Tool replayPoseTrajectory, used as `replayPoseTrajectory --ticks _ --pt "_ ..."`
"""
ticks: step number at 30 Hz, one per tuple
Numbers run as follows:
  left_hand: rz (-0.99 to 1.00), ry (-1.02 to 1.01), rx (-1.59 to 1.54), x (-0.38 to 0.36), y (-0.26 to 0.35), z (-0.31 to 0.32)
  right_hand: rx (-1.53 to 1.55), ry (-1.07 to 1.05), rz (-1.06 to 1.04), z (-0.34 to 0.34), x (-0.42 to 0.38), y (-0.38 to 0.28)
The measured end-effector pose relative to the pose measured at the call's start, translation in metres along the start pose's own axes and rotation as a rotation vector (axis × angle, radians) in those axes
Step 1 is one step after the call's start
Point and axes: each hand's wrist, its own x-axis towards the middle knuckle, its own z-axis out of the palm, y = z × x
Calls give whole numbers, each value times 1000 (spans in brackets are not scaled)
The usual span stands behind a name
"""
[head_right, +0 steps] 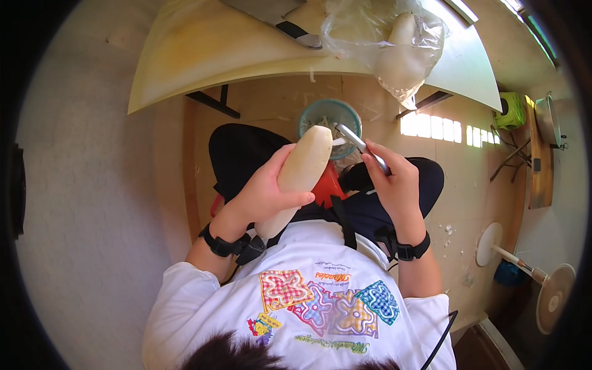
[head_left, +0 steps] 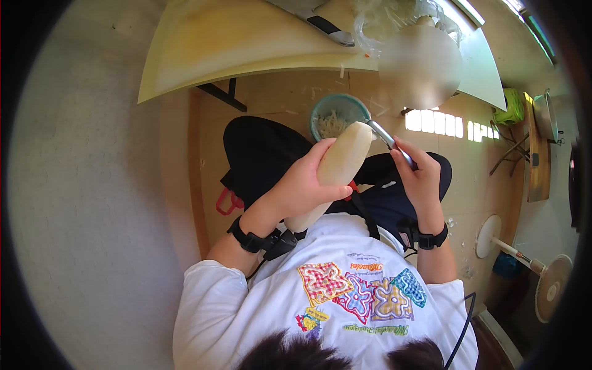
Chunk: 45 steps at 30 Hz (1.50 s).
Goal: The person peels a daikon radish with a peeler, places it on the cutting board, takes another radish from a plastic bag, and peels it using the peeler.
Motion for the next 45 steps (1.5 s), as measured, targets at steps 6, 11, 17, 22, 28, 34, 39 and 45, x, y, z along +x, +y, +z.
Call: replayPoseTrajectory --ticks 6,11,17,22,28,34,39,45 --pt "-70 9 -149 5 -1 2 616 -69 487 -14 -4 -7" --pt "-111 18 -202 10 -6 3 197 18 -46 -6 -17 -31" --pt "-89 -36 -268 8 0 7 30 -146 -338 7 -19 -43" --pt "-64 -122 -424 4 -6 7 -21 -181 -386 6 -17 -43" --pt "-51 -156 -340 5 -12 4 -60 -94 -398 6 -16 -42" --pt "-72 -97 -381 1 -11 8 -72 -105 -400 5 -16 -43" --pt "-41 -105 -368 2 -10 10 -72 -68 -424 6 -15 -40" --pt "-44 -89 -353 0 -9 12 -34 -31 -401 5 -13 -40"
